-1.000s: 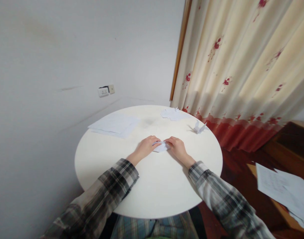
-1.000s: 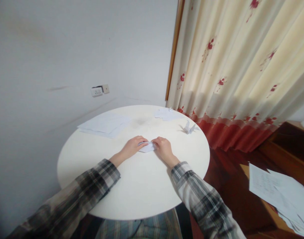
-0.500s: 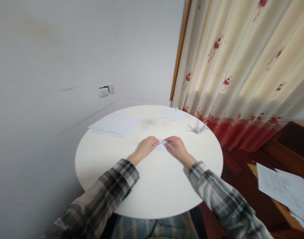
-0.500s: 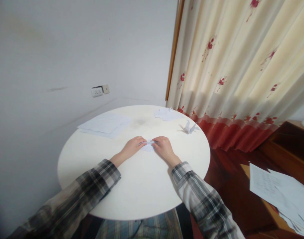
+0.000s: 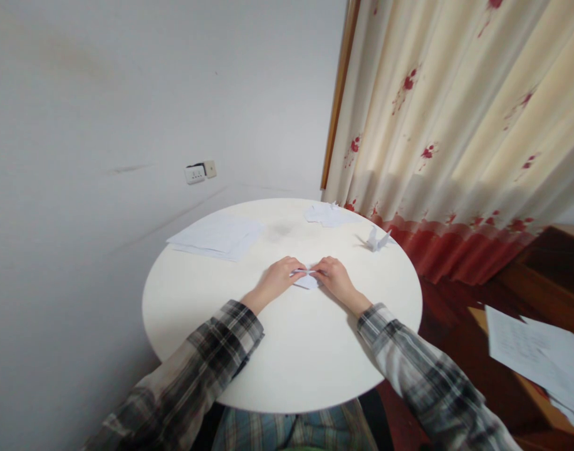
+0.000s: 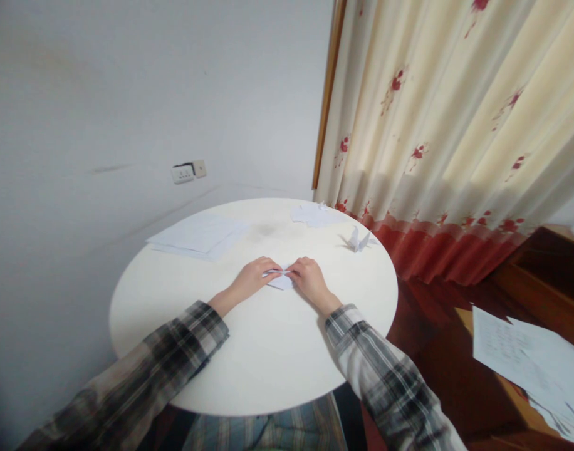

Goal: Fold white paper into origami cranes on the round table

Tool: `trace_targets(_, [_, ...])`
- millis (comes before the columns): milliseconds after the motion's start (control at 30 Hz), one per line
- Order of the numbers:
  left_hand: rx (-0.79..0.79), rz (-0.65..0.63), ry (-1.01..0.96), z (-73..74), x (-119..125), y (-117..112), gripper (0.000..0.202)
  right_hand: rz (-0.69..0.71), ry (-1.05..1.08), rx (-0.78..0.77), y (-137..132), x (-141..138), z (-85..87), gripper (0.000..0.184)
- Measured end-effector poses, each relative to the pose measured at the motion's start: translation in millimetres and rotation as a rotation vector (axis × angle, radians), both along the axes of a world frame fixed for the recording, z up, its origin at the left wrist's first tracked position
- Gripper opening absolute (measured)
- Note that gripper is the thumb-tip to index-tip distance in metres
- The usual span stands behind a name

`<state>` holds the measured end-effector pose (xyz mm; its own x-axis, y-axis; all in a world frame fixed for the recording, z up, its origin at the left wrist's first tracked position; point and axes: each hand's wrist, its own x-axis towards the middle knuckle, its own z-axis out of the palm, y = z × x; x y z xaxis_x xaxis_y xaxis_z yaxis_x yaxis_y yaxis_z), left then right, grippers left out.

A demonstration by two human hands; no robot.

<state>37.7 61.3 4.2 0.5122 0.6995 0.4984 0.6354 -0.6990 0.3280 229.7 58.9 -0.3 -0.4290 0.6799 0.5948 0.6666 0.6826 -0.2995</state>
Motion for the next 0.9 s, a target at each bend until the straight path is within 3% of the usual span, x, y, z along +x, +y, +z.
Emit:
trace_targets(233, [0.066,0.011,0.028,2.6,1.4,1.1,0.012,-0.032,0.026,0.017,-0.8,-1.2,-1.2,0.009])
trace_targets(367, [0.134,0.132,-0.013,8.2,1.3,-1.3,0.014,-0.095,0.083,0.003,-3.9,-1.6,3.0,0.007])
trace_targets(567, [0.185,0.318,-0.238,7.0,2.4,0.1,0.066,-0.181,0.152,0.011,-7.9,-2.8,8.2,0.007])
trace_targets(667, [0.118,0.371,-0.43,-0.1,3.6,6.9,0.087,-0.255,0.208,0.038,-6.5,-2.3,6.1,0.006])
trace_targets(733, [0.011,0.345,-0.483,-4.1,4.7,9.6,0.083,-0.285,0.235,0.054,-5.5,-1.7,4.5,0.005])
trace_targets(900, [-0.27,0.184,-0.412,-5.0,13.2,0.6,0.043,-0.211,0.278,0.113,-6.5,-2.3,3.4,0.005])
